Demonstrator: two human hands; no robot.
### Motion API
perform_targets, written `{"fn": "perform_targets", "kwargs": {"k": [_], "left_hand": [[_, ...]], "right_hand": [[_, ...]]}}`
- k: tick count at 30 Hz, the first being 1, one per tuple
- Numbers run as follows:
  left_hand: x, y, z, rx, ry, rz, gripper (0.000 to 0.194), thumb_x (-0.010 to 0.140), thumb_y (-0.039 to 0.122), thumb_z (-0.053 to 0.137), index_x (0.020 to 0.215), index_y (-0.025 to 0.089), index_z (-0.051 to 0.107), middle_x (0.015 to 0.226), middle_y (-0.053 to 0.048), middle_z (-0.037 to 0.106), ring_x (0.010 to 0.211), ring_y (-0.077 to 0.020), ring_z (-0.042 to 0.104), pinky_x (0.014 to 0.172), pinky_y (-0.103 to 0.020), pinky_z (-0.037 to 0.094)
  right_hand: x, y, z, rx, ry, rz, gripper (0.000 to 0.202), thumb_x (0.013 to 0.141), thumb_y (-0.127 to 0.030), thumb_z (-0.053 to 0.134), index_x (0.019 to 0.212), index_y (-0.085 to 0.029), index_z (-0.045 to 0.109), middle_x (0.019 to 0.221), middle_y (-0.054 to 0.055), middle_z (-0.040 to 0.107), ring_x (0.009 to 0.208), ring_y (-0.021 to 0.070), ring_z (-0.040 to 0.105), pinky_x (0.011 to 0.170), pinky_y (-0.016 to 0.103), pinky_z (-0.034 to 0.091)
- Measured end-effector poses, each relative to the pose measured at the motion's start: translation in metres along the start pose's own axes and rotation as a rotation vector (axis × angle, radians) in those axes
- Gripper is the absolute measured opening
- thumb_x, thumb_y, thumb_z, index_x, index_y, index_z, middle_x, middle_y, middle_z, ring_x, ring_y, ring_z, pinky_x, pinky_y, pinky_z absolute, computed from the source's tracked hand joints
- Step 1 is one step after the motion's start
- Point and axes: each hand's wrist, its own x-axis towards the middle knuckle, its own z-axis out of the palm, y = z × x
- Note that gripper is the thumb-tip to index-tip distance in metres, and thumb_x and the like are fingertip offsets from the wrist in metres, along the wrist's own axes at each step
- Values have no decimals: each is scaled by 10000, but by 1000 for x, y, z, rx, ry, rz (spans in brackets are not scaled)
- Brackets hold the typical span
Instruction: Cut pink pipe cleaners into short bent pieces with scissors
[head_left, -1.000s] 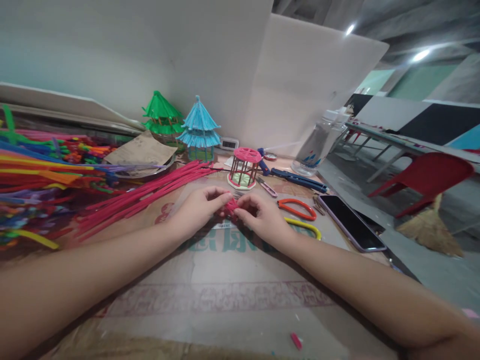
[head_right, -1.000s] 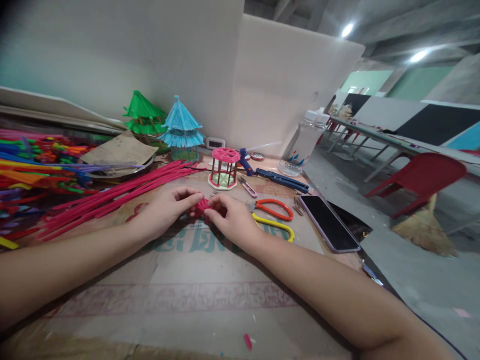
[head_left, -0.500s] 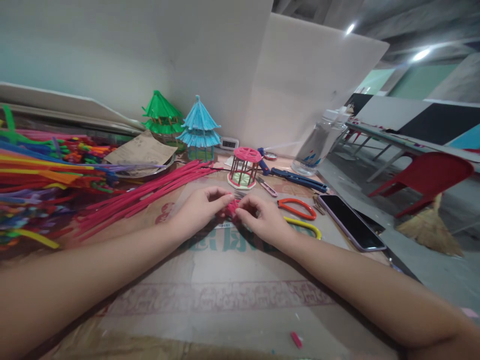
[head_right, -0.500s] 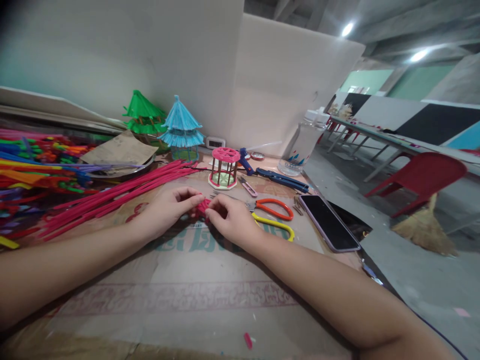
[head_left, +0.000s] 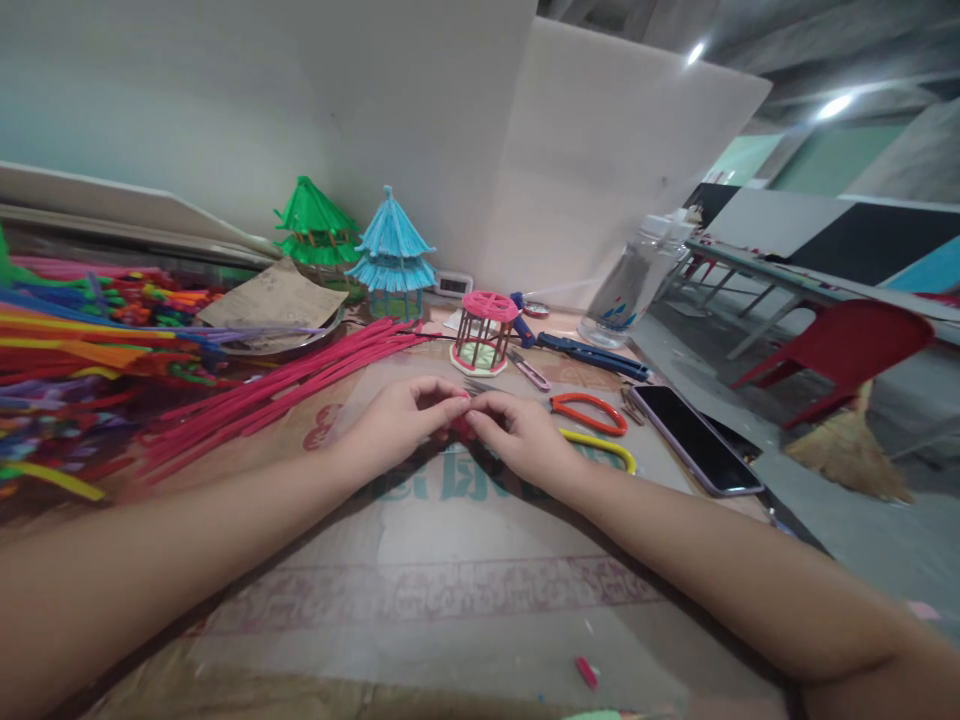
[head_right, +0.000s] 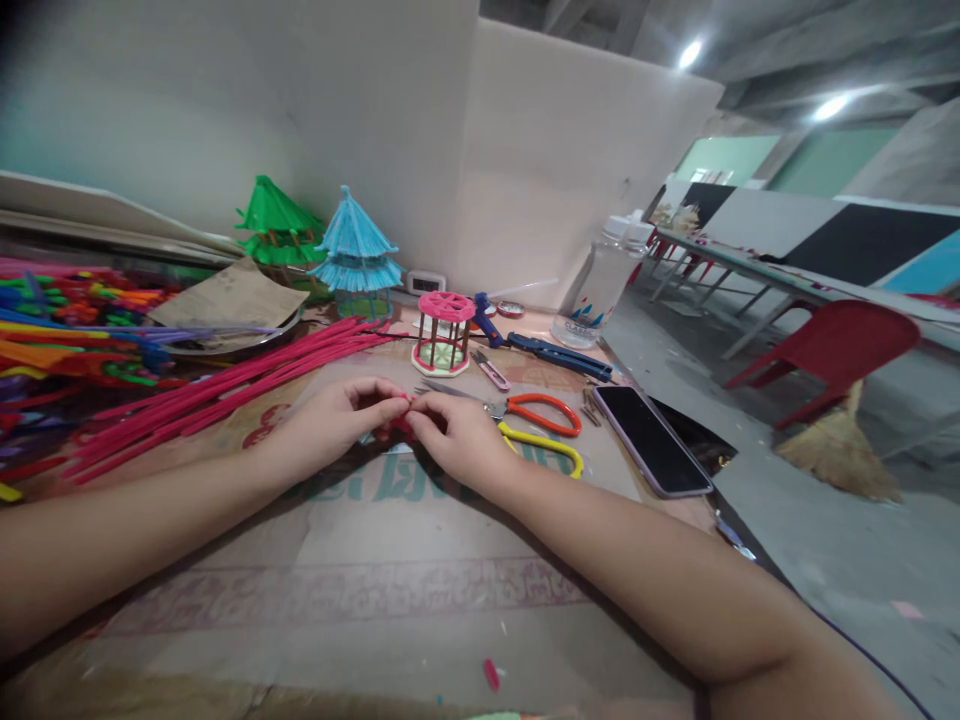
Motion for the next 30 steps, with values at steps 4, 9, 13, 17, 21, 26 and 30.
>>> {"fn": "perform_targets", "kwargs": {"k": [4,9,13,17,21,26,30], "left_hand": [[0,-3,0,-36,-5,18,264,810,392,667,924,155,673,739,-2,644,590,-104,546,543,-212,431],[-1,0,1,-49,13,4,258,813,403,663,866,150,667,675,7,623,570,-101,537,520,-202,433],[-2,4,2,-44,30,-4,246,817,395,662,852,151,669,671,3,644,572,-104,564,529,-201,448],[-2,2,1,-25,-2,42,245,822,398,663,853,156,683,735,-9,670,597,-104,584,554,-206,466],[1,-3,1,-120,-11,56,240,795,340,704,946,158,666,869,-35,696,714,-130,645,655,-236,527],[3,-5,3,-229,-1,74,353,784,259,711,1113,172,616,979,-50,696,752,-137,673,691,-266,553],[1,1,3,-193,29,80,283,788,264,712,1030,139,635,820,-34,701,672,-137,662,662,-270,545]], "right_hand": [[0,1,2,-11,6,37,142,876,-244,531,791,-177,622,624,-36,607,538,89,505,513,196,370],[0,3,3,10,15,31,123,860,-235,538,772,-177,601,617,-37,593,533,90,498,512,198,372],[-1,0,-1,33,8,27,182,897,-292,521,899,-173,660,765,10,685,657,124,586,617,231,432],[-1,0,-1,17,-17,23,212,898,-316,532,849,-170,678,743,14,686,654,132,579,607,239,421],[1,3,1,90,-37,67,215,893,-309,533,801,-169,667,727,15,681,647,133,576,610,249,428],[3,7,2,299,-74,170,241,891,-366,539,809,-169,651,762,39,705,676,144,607,644,266,465],[5,7,2,428,-82,235,222,877,-355,543,808,-172,650,747,28,695,607,115,559,581,240,435]]}}
